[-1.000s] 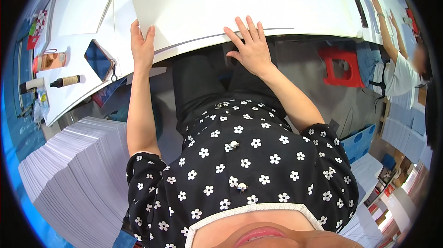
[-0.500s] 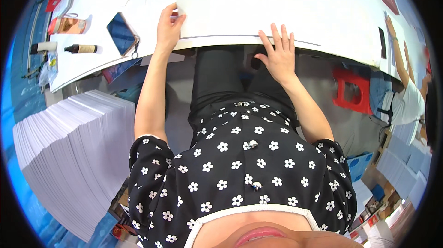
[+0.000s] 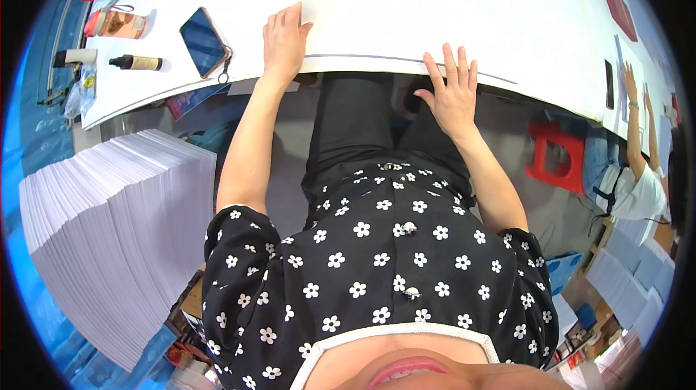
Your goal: The person inserts white paper sheets into a gray plastic grid frame on a table. They repeatedly pick up sheets, align them with the frame, and press them into place. The person also handles stacks of paper and red boxes on the table.
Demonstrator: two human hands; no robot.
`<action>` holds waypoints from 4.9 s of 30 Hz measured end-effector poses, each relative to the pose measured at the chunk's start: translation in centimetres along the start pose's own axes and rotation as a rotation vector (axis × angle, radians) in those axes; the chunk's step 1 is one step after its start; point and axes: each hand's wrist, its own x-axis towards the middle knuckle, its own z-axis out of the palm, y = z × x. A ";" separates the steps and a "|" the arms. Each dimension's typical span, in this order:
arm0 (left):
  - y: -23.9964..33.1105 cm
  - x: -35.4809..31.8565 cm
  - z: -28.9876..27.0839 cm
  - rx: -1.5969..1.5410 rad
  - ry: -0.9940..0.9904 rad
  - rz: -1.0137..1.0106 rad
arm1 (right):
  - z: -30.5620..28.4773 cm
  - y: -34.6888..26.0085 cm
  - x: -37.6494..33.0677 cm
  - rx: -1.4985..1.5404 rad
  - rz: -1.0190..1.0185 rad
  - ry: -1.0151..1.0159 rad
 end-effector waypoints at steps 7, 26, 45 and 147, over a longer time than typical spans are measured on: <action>0.2 -0.5 -0.7 0.198 0.008 0.010 | -0.9 -2.8 1.7 0.056 0.007 -0.032; -0.6 -0.4 -0.4 0.062 -0.064 -0.027 | -1.1 -4.0 5.0 0.543 0.035 0.220; -1.5 -0.1 0.3 -0.172 -0.179 -0.096 | -2.5 10.2 -4.2 0.088 0.698 0.589; 7.7 -6.2 -3.3 0.208 -0.297 0.335 | -1.4 -4.2 0.5 0.245 -0.231 -0.003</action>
